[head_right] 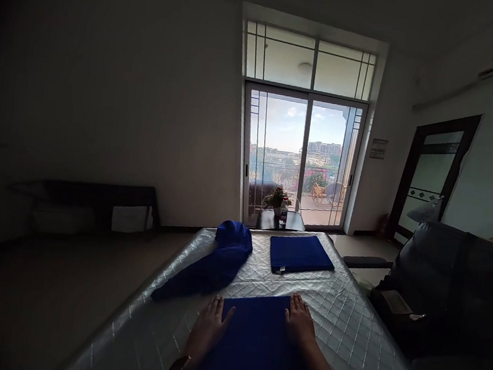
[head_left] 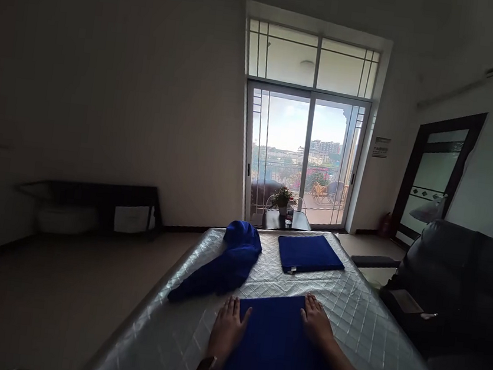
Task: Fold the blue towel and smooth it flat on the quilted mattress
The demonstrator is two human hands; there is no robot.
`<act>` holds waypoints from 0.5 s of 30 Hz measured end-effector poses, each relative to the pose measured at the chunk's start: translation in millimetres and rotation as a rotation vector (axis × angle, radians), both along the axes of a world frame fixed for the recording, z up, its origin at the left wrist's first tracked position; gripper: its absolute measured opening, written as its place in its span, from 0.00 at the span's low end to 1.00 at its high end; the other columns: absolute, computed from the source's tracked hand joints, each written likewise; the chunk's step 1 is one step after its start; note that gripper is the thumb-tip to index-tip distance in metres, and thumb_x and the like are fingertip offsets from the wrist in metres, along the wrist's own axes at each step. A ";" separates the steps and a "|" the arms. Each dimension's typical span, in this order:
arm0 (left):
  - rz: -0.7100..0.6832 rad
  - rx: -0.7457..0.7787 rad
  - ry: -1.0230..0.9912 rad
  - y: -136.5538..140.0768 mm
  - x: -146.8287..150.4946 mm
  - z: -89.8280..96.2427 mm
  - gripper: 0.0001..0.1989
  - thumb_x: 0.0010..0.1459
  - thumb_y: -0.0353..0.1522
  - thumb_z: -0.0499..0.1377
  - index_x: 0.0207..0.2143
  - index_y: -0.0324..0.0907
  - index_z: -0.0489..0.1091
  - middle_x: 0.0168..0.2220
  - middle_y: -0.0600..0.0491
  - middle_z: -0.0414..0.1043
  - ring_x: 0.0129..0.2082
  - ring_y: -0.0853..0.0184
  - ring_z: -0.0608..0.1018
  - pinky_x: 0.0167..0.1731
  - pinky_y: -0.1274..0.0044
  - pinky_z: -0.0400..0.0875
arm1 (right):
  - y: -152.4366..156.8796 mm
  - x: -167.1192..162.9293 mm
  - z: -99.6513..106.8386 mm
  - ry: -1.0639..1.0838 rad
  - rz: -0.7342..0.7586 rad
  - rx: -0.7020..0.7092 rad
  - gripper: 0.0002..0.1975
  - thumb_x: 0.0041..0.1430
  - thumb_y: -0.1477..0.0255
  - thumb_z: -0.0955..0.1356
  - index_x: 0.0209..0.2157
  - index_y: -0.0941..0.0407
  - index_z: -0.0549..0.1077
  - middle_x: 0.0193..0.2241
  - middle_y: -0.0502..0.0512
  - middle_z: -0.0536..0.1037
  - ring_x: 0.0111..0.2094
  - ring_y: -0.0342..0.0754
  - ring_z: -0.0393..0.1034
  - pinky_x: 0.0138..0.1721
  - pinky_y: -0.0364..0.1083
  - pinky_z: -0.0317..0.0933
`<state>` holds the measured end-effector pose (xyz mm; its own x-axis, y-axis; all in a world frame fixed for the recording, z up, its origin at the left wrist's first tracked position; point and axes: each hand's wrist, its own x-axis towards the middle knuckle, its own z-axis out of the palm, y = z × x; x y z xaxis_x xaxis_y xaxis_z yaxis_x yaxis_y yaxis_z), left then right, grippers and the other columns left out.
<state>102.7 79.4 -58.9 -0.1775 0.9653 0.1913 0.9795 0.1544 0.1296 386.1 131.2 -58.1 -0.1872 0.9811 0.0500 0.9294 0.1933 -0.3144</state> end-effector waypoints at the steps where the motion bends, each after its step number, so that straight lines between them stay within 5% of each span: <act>1: -0.001 -0.005 0.002 0.3 -0.3 -0.4 0.41 0.64 0.50 0.34 0.66 0.29 0.55 0.69 0.39 0.54 0.70 0.56 0.55 0.67 0.70 0.53 | 0.0 0.2 -0.2 -0.003 0.003 -0.001 0.34 0.64 0.63 0.52 0.68 0.64 0.50 0.71 0.60 0.50 0.71 0.48 0.40 0.69 0.47 0.33; 15: 0.004 -0.089 -0.013 7.1 -2.2 -6.9 0.45 0.62 0.52 0.33 0.67 0.23 0.49 0.70 0.35 0.47 0.71 0.54 0.52 0.68 0.65 0.50 | 0.7 4.5 -8.1 0.089 0.024 0.005 0.35 0.65 0.61 0.52 0.69 0.64 0.48 0.71 0.61 0.47 0.72 0.51 0.37 0.70 0.52 0.32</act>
<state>100.5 86.5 -65.9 -0.1837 0.9776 0.1028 0.9771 0.1702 0.1275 390.6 131.9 -66.2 -0.2054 0.9760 0.0724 0.8930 0.2172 -0.3941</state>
